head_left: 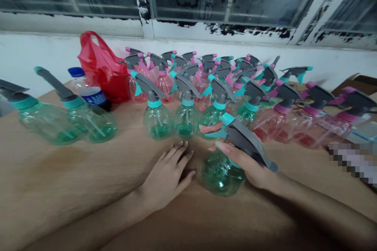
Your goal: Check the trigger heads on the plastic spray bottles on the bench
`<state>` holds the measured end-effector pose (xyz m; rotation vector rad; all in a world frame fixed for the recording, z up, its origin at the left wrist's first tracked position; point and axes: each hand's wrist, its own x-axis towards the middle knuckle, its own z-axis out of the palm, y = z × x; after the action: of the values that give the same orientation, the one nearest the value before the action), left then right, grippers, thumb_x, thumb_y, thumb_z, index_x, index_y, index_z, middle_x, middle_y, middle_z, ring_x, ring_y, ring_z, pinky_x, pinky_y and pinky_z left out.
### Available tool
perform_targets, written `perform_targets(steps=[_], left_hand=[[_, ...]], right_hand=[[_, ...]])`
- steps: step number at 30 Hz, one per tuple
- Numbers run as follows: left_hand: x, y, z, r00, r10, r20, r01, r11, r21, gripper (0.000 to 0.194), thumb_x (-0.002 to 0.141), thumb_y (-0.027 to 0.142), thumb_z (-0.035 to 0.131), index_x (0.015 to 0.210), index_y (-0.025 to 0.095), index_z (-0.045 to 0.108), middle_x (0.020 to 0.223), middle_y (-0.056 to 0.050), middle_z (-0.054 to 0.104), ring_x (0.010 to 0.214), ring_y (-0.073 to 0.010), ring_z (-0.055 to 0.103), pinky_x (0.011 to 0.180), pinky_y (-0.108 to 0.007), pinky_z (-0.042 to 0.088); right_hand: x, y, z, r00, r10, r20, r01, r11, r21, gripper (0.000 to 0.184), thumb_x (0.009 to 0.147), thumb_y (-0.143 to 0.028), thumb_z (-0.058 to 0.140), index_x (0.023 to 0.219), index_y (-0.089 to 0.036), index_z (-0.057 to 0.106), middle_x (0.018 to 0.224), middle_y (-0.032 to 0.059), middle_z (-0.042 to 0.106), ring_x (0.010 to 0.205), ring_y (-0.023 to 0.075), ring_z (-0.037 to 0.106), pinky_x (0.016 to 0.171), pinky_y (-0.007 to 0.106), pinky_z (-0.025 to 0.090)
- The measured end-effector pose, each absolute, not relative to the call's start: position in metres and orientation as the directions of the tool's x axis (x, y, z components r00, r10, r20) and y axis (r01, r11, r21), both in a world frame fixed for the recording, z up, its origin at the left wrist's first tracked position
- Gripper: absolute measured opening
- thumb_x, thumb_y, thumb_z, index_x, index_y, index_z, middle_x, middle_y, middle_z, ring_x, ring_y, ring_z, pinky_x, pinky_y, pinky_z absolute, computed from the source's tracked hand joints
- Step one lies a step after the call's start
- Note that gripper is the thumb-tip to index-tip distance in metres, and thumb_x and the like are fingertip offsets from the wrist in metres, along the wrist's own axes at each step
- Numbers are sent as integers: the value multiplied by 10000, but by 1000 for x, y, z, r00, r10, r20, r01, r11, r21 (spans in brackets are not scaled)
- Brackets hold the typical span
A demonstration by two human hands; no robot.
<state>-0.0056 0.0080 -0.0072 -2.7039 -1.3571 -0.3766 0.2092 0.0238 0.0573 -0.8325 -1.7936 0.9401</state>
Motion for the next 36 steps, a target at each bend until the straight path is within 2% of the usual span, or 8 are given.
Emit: perform_targets(steps=[7,11,16,25,36], left_hand=[[-5,8,-7,573,776,264,796,-603,48,463,939,371,482,1325,114,469,1401,-147,449,1302,-294,384,1042,-458,345],[-5,9,-8,577,767,280,791,-611,41,457,940,366,474,1320,112,470,1394,-150,455,1298,-291,390,1035,-455,354],[-5,9,-8,577,764,290,791,-611,37,446,944,374,460,1313,123,475,1395,-141,457,1296,-292,394,1029,-462,359],[-5,8,-5,578,776,254,791,-608,59,478,927,354,512,1328,98,468,1400,-159,446,1299,-304,387,1038,-463,349],[-4,8,-1,575,779,248,797,-602,44,464,933,372,486,1318,113,476,1392,-150,460,1287,-295,406,1023,-460,367]], right_hand=[[208,23,60,-329,867,374,82,421,-904,262,847,-419,584,1057,-269,624,526,-71,360,450,117,349,611,320,464],[209,24,60,-325,868,375,87,422,-902,253,842,-424,585,1033,-264,626,576,-57,412,469,112,364,596,310,457],[210,25,58,-338,867,366,102,421,-901,268,848,-421,574,1054,-257,627,517,-67,397,437,114,381,532,294,446],[211,26,57,-347,864,363,109,422,-900,289,852,-434,567,1067,-251,628,507,-65,433,468,128,467,585,312,482],[213,26,60,-378,858,348,84,407,-910,235,840,-400,598,1045,-289,626,529,-70,454,428,111,406,614,329,478]])
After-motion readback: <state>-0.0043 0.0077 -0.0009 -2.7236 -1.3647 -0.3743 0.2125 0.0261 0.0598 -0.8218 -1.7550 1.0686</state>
